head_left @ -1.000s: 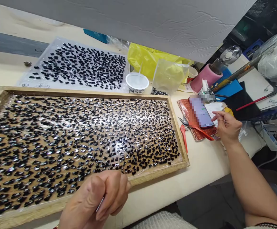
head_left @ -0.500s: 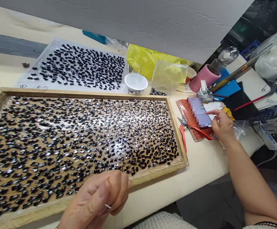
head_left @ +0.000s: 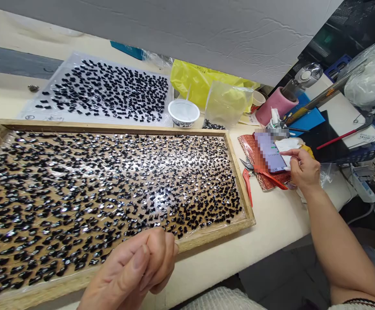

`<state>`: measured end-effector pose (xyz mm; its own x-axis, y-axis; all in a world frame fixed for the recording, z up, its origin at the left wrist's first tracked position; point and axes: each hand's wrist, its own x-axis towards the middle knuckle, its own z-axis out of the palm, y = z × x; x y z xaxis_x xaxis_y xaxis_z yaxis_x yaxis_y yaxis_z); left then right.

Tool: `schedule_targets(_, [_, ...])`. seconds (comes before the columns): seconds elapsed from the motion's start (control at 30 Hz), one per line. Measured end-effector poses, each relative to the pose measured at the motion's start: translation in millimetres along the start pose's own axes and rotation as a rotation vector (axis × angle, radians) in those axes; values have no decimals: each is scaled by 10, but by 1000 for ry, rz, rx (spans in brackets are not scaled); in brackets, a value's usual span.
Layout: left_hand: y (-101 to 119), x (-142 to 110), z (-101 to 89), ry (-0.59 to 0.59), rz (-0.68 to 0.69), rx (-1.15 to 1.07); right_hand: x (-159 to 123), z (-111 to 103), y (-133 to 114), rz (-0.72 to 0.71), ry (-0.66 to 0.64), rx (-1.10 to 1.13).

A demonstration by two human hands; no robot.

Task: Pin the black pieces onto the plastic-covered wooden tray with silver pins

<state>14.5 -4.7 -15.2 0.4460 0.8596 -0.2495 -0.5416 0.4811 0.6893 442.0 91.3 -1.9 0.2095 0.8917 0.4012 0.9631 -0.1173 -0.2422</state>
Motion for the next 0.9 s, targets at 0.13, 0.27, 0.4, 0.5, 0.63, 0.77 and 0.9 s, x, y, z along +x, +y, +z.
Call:
schedule_targets(0.13, [28, 24, 2, -2, -45, -6, 39, -9, -4, 46, -4, -52])
schedule_targets(0.27, [34, 22, -9, -9, -35, 18, 87, -5, 8, 63, -29, -77])
schedule_targets(0.4, [30, 20, 8, -11, -26, 28, 134, 27, 43, 48, -60, -80])
schedule_targets(0.5, [30, 16, 9, 0, -30, 21, 160, 60, 75, 29, -77, -87])
schedule_targets(0.63, [30, 6, -15, -5, -14, 21, 155, 48, 63, 41, -81, -53])
schedule_targets(0.77, [21, 12, -21, -18, -20, 15, 92, -25, -6, 92, 40, -29])
schedule_targets(0.9, [22, 14, -11, -23, -20, 8, 0, -57, 12, 164, 145, 71])
